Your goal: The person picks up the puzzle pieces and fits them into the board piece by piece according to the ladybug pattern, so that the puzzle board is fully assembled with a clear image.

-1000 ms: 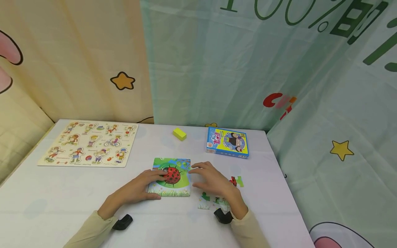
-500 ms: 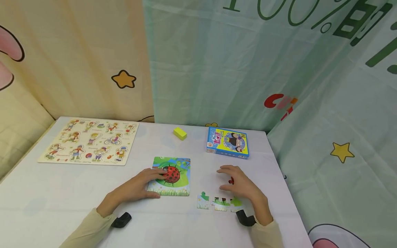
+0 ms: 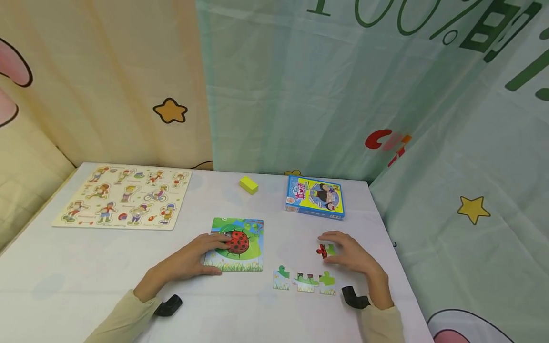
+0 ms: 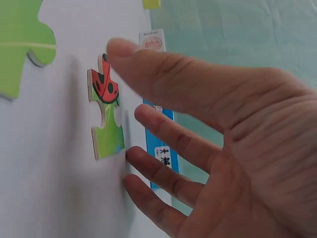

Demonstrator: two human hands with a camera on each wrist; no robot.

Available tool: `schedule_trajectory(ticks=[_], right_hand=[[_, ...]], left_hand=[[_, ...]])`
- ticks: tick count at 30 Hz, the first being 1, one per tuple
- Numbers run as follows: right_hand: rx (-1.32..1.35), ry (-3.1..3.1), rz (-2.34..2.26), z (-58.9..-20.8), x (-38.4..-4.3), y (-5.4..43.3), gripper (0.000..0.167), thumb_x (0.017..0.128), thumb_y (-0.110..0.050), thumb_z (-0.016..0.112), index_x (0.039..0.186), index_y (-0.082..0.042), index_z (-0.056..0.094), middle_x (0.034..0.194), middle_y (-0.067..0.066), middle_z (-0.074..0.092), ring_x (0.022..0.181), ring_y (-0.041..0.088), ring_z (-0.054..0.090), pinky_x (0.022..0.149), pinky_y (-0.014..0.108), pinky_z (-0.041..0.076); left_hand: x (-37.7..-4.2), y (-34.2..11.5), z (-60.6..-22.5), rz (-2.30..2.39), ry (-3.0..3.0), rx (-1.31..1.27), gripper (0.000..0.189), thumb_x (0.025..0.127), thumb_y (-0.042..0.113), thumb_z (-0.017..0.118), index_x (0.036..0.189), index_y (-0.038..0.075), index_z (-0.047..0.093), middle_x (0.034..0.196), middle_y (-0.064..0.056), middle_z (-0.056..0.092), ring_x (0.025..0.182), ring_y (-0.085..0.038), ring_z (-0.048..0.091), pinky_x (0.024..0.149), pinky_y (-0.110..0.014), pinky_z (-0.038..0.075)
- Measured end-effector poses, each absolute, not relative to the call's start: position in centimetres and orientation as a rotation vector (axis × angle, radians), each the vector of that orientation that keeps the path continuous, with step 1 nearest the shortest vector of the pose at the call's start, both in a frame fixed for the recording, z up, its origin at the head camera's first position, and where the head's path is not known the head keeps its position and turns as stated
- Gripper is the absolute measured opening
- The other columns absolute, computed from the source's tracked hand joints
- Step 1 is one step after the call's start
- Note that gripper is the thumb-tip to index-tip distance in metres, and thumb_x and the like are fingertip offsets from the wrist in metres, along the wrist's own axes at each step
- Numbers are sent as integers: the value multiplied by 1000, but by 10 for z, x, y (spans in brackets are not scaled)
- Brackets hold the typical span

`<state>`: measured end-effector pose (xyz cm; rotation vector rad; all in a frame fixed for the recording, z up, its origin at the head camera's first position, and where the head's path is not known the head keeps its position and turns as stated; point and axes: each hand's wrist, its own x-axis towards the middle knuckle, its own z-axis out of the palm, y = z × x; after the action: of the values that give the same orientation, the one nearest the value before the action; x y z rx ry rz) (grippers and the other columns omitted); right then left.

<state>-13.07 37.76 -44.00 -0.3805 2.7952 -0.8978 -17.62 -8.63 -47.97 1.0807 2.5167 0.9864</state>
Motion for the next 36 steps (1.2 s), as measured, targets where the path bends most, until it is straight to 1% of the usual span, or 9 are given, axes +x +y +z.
schedule_trajectory(ticks=[4, 7, 11, 14, 19, 23, 31, 36], right_hand=[[-350, 2788, -874, -440, -130, 382, 60, 83, -25, 82, 136, -7, 60, 142, 20, 54, 128, 42, 52, 103, 58, 47], [-329, 2787, -866, -442, -129, 385, 58, 84, -20, 81, 136, -7, 60, 140, 19, 56, 125, 38, 55, 102, 49, 50], [-317, 2795, -872, -444, -127, 387, 53, 84, -12, 79, 134, -7, 62, 138, 18, 58, 123, 37, 56, 101, 45, 51], [-308, 2809, -870, -445, -127, 388, 51, 84, -9, 78, 132, -6, 63, 136, 17, 60, 121, 36, 57, 100, 48, 51], [-293, 2835, -836, -445, -127, 388, 47, 84, -6, 77, 130, -8, 66, 134, 15, 62, 118, 34, 59, 98, 45, 52], [-304, 2852, -832, -443, -128, 388, 46, 84, -5, 77, 128, -7, 66, 132, 16, 63, 117, 34, 60, 97, 45, 52], [-310, 2904, -817, -447, -129, 387, 41, 83, -9, 80, 122, -7, 70, 125, 13, 68, 111, 32, 62, 95, 46, 53], [-268, 2898, -808, -448, -132, 387, 42, 82, -13, 81, 122, -9, 69, 123, 10, 69, 110, 29, 63, 96, 46, 53]], left_hand=[[-177, -87, -481, 974, 2523, 1085, 64, 82, 41, 80, 138, 16, 60, 154, 1, 47, 148, -30, 35, 124, -54, 20], [-178, -87, -483, 965, 2527, 1088, 65, 82, 42, 80, 138, 16, 60, 154, 1, 47, 148, -29, 35, 124, -53, 19], [-177, -87, -485, 982, 2522, 1092, 65, 82, 42, 80, 137, 15, 60, 154, 0, 47, 147, -30, 36, 124, -53, 19], [-176, -87, -486, 990, 2516, 1100, 65, 82, 41, 81, 138, 15, 60, 154, 1, 48, 147, -30, 36, 124, -53, 19], [-176, -87, -488, 998, 2514, 1109, 64, 83, 42, 80, 138, 16, 60, 153, 3, 48, 147, -27, 37, 124, -52, 19], [-176, -87, -487, 1014, 2511, 1102, 64, 83, 41, 81, 138, 17, 60, 153, 4, 48, 147, -28, 37, 124, -53, 19], [-176, -87, -485, 996, 2519, 1101, 64, 82, 41, 81, 137, 16, 61, 153, 3, 49, 147, -28, 37, 123, -53, 21], [-177, -87, -484, 1000, 2521, 1110, 64, 82, 41, 81, 137, 15, 61, 152, 3, 49, 146, -28, 37, 123, -53, 21]])
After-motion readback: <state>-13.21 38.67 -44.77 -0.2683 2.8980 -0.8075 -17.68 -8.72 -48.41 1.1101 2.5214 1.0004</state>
